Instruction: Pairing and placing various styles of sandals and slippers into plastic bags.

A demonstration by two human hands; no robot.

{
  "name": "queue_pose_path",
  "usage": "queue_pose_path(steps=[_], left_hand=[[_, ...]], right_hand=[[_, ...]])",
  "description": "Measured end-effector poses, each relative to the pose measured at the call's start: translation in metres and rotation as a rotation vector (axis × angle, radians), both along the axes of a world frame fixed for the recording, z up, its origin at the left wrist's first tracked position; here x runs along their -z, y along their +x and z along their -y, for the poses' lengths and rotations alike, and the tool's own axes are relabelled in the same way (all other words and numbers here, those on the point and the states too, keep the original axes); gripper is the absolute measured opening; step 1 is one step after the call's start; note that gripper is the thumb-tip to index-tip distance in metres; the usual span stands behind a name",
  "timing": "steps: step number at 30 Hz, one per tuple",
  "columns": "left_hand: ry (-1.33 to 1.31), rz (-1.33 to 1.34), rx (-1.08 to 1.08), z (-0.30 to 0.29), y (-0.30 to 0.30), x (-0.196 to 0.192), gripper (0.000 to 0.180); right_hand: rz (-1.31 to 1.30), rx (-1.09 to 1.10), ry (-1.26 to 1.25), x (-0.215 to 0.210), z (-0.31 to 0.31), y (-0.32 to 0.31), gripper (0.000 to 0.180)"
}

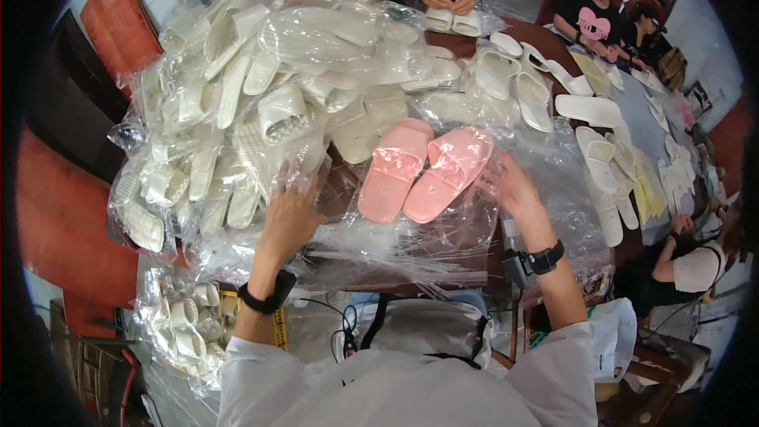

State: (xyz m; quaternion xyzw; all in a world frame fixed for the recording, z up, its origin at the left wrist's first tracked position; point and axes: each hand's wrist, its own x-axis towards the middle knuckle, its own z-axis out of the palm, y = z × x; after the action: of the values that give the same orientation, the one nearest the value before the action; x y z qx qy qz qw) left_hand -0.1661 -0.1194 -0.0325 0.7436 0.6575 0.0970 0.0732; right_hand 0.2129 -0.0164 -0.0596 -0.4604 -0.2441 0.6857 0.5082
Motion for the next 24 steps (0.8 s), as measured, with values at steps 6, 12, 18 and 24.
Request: queue_pose_path(steps=[6, 12, 18, 24], left_hand=[[0.050, 0.290, 0.314, 0.020, 0.057, -0.034, 0.057], [-0.005, 0.254, 0.148, -0.030, 0.039, 0.056, 0.035], [-0.261, 0.670, 0.059, -0.023, 0.043, 0.037, 0.044], [-0.384, 1.020, -0.023, 0.051, 0.078, -0.042, 0.058]], right_hand=[[0.051, -0.122, 0.020, 0.029, -0.006, 0.015, 0.030], [0.207, -0.160, -0.037, 0.022, -0.002, -0.001, 0.038], [0.217, -0.077, 0.013, 0.030, -0.004, 0.012, 0.040], [0.248, -0.242, 0.124, 0.002, 0.012, 0.026, 0.040]])
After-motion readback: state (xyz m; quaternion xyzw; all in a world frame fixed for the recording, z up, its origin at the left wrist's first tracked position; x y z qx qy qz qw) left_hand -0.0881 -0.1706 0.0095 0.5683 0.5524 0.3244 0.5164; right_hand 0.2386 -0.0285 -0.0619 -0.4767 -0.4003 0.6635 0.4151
